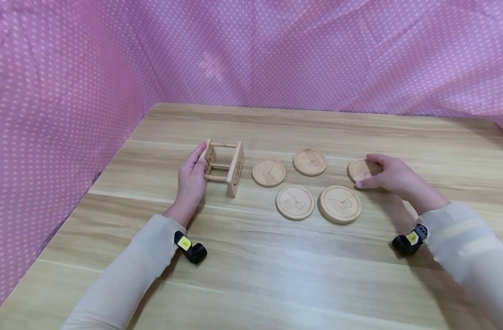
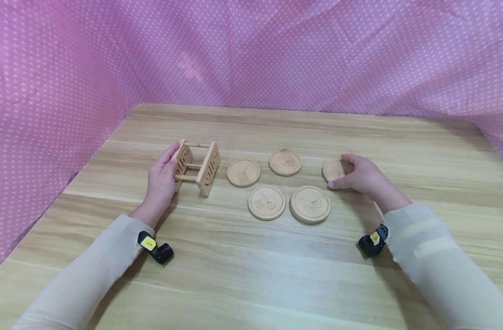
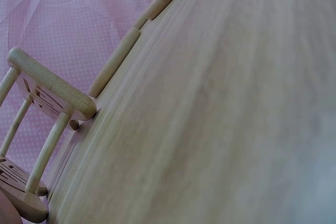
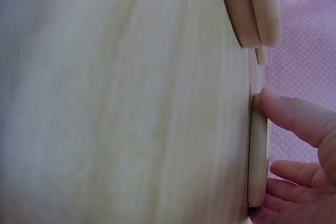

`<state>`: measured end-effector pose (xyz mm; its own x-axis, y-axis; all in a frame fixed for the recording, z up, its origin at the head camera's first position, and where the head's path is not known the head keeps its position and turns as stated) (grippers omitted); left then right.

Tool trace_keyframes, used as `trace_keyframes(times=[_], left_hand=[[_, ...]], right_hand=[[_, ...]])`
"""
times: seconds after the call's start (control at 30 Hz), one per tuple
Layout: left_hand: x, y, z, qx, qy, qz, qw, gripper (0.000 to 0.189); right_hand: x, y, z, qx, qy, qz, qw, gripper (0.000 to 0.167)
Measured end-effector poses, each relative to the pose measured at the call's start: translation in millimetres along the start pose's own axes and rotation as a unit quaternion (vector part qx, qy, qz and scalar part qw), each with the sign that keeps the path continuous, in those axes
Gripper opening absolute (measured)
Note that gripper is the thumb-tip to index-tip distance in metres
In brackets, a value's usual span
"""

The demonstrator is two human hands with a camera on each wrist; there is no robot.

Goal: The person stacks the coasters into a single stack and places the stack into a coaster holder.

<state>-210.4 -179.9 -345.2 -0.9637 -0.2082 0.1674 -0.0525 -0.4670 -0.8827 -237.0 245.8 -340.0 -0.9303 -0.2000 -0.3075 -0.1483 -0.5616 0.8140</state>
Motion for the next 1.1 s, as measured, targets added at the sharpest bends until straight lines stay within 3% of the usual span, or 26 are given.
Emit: trace_keyframes(times=[0.43,1.1], left_hand=[[0.5,1.8,0.3,-0.015,-0.011,-0.003,0.9998,0.042],[0.1,1.8,-0.7,-0.012,-0.008,-0.014,0.9998,0.042]], right_hand=[[2.8,1.8,1.2,-0.036,-0.005,0.003,0.9993,0.112],[0.1,1.7,2.5,-0.097,-0.029,0.001,0.9948,0.110]])
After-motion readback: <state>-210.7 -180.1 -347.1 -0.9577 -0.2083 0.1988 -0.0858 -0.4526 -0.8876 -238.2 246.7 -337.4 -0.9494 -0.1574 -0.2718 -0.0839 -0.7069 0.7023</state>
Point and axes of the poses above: each hand's wrist, its own x-axis towards the middle knuckle, its own z-axis out of the back of the hand, y = z × x, the point moved 3 cm from there along x, towards the middle knuckle, and after that the axes turned 12 degrees about x, right-handed, at the moved point
